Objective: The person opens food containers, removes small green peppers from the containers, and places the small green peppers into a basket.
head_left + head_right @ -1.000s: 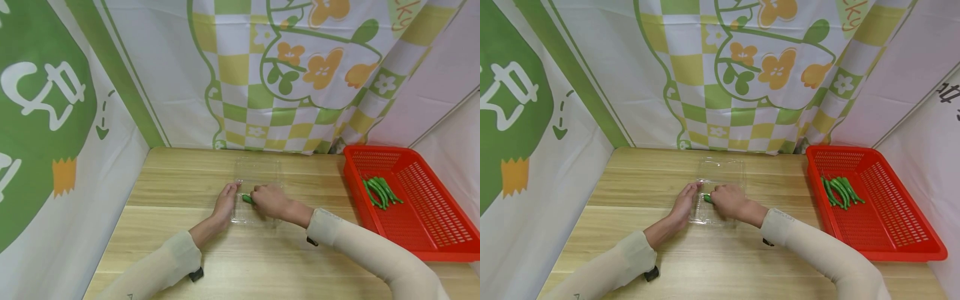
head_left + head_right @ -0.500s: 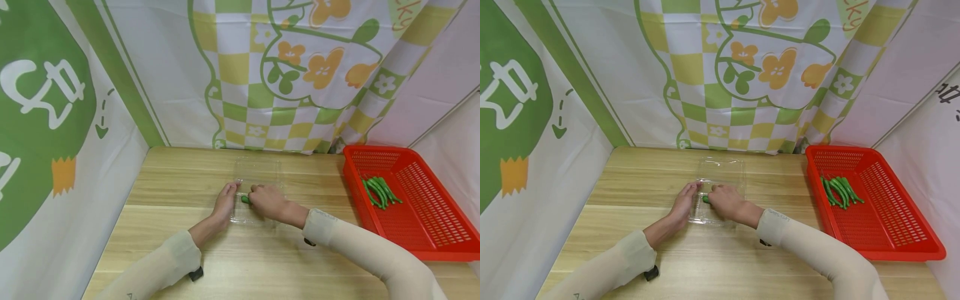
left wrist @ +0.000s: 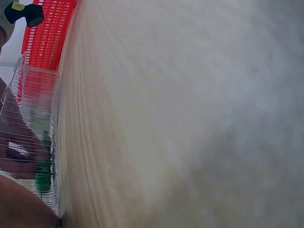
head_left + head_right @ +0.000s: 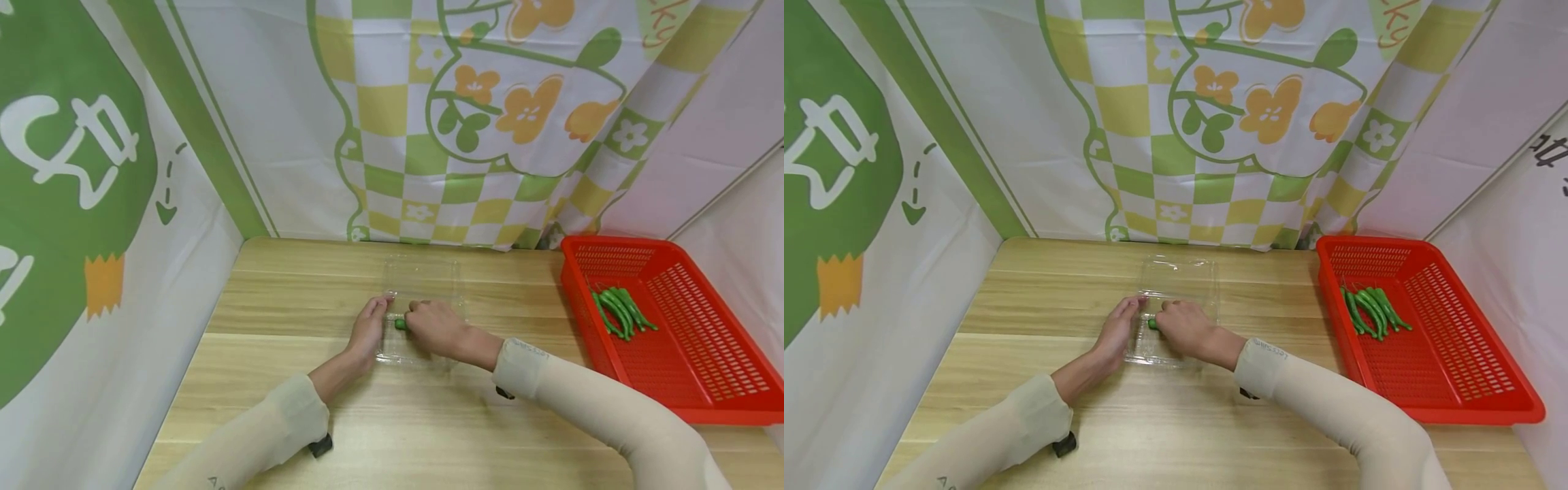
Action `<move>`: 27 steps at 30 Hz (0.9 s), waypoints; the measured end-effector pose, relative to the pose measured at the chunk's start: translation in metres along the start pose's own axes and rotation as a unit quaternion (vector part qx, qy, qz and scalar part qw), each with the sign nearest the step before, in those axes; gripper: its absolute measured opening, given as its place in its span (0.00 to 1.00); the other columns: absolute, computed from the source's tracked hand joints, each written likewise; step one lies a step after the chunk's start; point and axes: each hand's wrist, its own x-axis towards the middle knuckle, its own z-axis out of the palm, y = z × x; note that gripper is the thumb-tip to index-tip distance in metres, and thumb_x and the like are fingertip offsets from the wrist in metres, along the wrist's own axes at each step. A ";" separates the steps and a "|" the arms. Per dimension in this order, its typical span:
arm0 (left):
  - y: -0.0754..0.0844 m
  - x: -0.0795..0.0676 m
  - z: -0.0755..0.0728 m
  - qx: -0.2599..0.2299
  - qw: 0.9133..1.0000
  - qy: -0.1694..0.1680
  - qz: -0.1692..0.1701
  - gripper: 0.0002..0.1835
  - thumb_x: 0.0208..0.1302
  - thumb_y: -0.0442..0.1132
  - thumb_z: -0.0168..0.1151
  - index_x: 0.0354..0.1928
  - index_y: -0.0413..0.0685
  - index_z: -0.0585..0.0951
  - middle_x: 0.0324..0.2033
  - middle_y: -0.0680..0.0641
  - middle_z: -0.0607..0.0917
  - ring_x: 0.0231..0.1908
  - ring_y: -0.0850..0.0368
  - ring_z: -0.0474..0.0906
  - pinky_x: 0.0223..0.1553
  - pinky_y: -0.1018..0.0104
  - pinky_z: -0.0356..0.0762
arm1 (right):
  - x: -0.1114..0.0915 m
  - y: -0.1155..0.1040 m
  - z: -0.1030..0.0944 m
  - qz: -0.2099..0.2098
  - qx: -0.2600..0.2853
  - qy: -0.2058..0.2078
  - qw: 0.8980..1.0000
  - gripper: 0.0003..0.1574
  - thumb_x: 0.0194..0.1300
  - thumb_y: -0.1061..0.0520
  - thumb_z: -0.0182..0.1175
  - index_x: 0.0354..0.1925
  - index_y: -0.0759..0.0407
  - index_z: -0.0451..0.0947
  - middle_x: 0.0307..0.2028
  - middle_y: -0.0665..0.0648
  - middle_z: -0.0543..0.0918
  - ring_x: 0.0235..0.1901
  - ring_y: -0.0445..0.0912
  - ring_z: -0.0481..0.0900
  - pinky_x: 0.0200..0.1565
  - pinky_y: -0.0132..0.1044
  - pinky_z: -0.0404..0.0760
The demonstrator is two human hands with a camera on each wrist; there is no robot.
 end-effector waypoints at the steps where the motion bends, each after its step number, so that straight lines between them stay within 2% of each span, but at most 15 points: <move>1: 0.000 0.000 0.000 0.001 1.000 0.000 -0.001 0.25 0.88 0.47 0.38 0.74 0.43 0.69 0.79 0.42 0.66 0.82 0.41 0.49 0.83 0.41 0.41 | 0.000 0.000 -0.001 0.004 0.004 -0.005 1.000 0.12 0.77 0.55 0.63 0.39 0.61 0.87 0.35 0.58 0.86 0.30 0.49 0.84 0.29 0.42 0.88; 7: 0.002 -0.001 0.001 0.005 1.000 -0.001 -0.001 0.24 0.88 0.47 0.37 0.74 0.44 0.70 0.79 0.42 0.67 0.82 0.41 0.49 0.83 0.42 0.41 | 0.000 0.001 -0.006 0.033 0.045 -0.025 0.998 0.06 0.70 0.61 0.64 0.36 0.63 0.83 0.33 0.59 0.87 0.28 0.47 0.82 0.29 0.42 0.87; 13: 0.002 -0.002 0.000 0.001 1.000 -0.006 -0.003 0.24 0.88 0.47 0.36 0.74 0.44 0.69 0.79 0.42 0.66 0.83 0.41 0.48 0.83 0.41 0.40 | -0.001 0.004 -0.004 0.045 0.065 -0.018 0.997 0.07 0.67 0.62 0.63 0.30 0.60 0.79 0.29 0.57 0.85 0.25 0.46 0.78 0.28 0.43 0.86; 22: 0.001 -0.001 0.000 -0.002 1.000 0.003 -0.003 0.24 0.88 0.46 0.37 0.74 0.43 0.70 0.78 0.41 0.67 0.82 0.40 0.49 0.83 0.41 0.41 | -0.007 0.008 -0.007 0.036 0.084 -0.007 0.996 0.04 0.66 0.64 0.64 0.32 0.62 0.81 0.29 0.58 0.85 0.26 0.48 0.81 0.30 0.44 0.87; 27: 0.001 -0.002 0.000 -0.003 1.000 0.000 -0.004 0.24 0.88 0.46 0.37 0.74 0.43 0.69 0.79 0.41 0.65 0.83 0.40 0.48 0.83 0.41 0.41 | -0.010 0.010 -0.013 0.028 0.096 -0.013 0.995 0.03 0.68 0.64 0.64 0.37 0.65 0.83 0.32 0.60 0.85 0.29 0.49 0.83 0.32 0.43 0.88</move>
